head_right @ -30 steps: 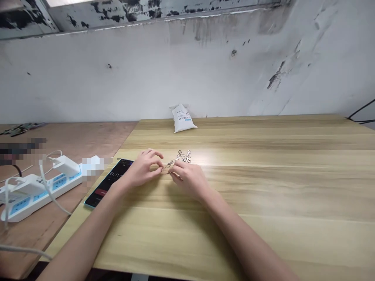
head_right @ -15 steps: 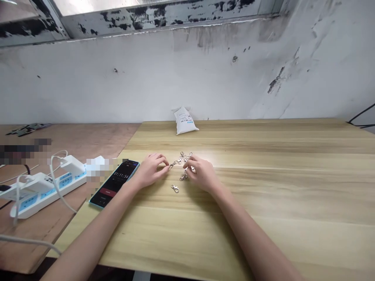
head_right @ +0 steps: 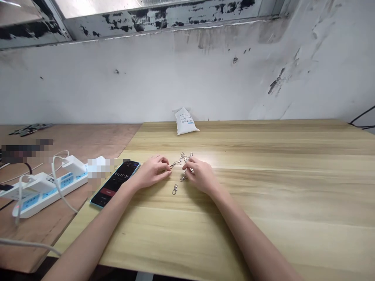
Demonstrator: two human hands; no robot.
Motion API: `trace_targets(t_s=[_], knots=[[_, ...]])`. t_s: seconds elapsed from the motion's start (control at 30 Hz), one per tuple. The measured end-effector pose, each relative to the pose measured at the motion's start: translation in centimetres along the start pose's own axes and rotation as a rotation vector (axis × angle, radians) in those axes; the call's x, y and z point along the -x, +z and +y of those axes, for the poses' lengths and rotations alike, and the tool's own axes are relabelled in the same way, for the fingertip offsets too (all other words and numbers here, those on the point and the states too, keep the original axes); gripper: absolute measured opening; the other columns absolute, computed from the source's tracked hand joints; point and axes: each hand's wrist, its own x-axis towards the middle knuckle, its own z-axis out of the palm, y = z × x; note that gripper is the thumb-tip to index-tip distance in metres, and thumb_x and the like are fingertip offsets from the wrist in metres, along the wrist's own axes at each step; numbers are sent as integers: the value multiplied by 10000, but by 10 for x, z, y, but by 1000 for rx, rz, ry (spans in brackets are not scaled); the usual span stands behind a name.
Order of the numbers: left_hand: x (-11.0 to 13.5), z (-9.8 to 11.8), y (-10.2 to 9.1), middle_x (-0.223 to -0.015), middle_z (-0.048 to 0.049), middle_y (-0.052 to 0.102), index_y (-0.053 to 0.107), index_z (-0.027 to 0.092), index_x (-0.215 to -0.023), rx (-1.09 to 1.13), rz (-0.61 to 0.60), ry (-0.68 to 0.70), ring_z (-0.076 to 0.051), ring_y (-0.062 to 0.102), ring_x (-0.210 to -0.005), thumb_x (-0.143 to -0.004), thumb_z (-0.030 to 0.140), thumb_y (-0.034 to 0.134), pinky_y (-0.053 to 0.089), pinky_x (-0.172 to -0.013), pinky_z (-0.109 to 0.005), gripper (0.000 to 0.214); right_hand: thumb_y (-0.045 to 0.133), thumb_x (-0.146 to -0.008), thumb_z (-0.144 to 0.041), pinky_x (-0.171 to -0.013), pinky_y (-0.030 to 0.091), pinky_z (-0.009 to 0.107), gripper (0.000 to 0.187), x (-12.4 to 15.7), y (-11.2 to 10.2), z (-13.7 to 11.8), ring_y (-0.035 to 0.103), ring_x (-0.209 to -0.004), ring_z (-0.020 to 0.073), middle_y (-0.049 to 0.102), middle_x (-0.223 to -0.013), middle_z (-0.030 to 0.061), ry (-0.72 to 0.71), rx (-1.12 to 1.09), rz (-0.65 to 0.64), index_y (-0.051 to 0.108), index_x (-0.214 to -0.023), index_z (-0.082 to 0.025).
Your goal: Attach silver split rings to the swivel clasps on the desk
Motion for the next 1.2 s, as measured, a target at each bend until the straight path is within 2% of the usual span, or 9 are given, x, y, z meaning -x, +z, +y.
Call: trace_targets(t_s=[0.07,0.17,0.23,0.33,0.43,0.73,0.97,1.2], knots=[[-1,0,2,-988,-52,625,692,214,-882,-11,27,-30,-217,572,-973,-903,322,555,432,-900,-372,176,514,-864,-133,-604,369,247,208,0,0,0,544,-633,123,654,-886,26,2,2,1,705,-865,-218],[-4,0,12,-1103,-71,610,645,219,-1125,-32,110,-137,-231,566,-1051,-900,315,562,432,-928,-386,258,511,-867,-136,-592,363,246,209,0,1,0,522,-602,116,654,-878,28,-2,4,3,706,-863,-213],[-7,1,21,-1171,-86,587,605,228,-1213,-86,137,-180,-255,546,-1105,-886,339,583,426,-938,-407,346,509,-864,-130,-585,359,246,212,0,1,-1,515,-589,113,655,-877,28,-6,2,4,705,-864,-211],[-11,3,32,-1150,-85,600,660,225,-1090,-157,136,-197,-266,538,-1103,-902,334,562,408,-935,-431,238,511,-849,-112,-573,352,246,218,0,0,-3,508,-576,112,663,-880,32,-13,-3,20,706,-863,-208],[-13,4,34,-1102,-73,625,682,212,-942,-171,132,-190,-260,540,-1079,-913,276,537,402,-919,-431,161,504,-844,-108,-582,360,245,228,0,-1,-6,522,-594,119,668,-878,36,-16,-15,43,707,-869,-207],[-10,1,33,-1034,-35,634,632,194,-799,-32,124,-206,-220,561,-1005,-791,169,637,416,-896,-379,27,511,-848,-119,-601,373,244,217,1,2,-5,550,-627,126,666,-873,31,3,-10,12,705,-860,-216],[-10,7,27,-850,4,690,619,201,-787,36,115,-132,-201,585,-912,-806,145,617,390,-892,-371,60,521,-909,-243,-601,397,249,203,2,6,-7,597,-654,130,660,-959,46,28,15,-59,664,-1052,-223],[-9,8,25,-993,-30,691,662,206,-969,-65,71,-71,-215,574,-994,-875,168,567,384,-893,-382,139,513,-936,-305,-583,376,246,185,2,5,-8,596,-667,130,629,-882,27,54,70,-89,681,-950,-230]])
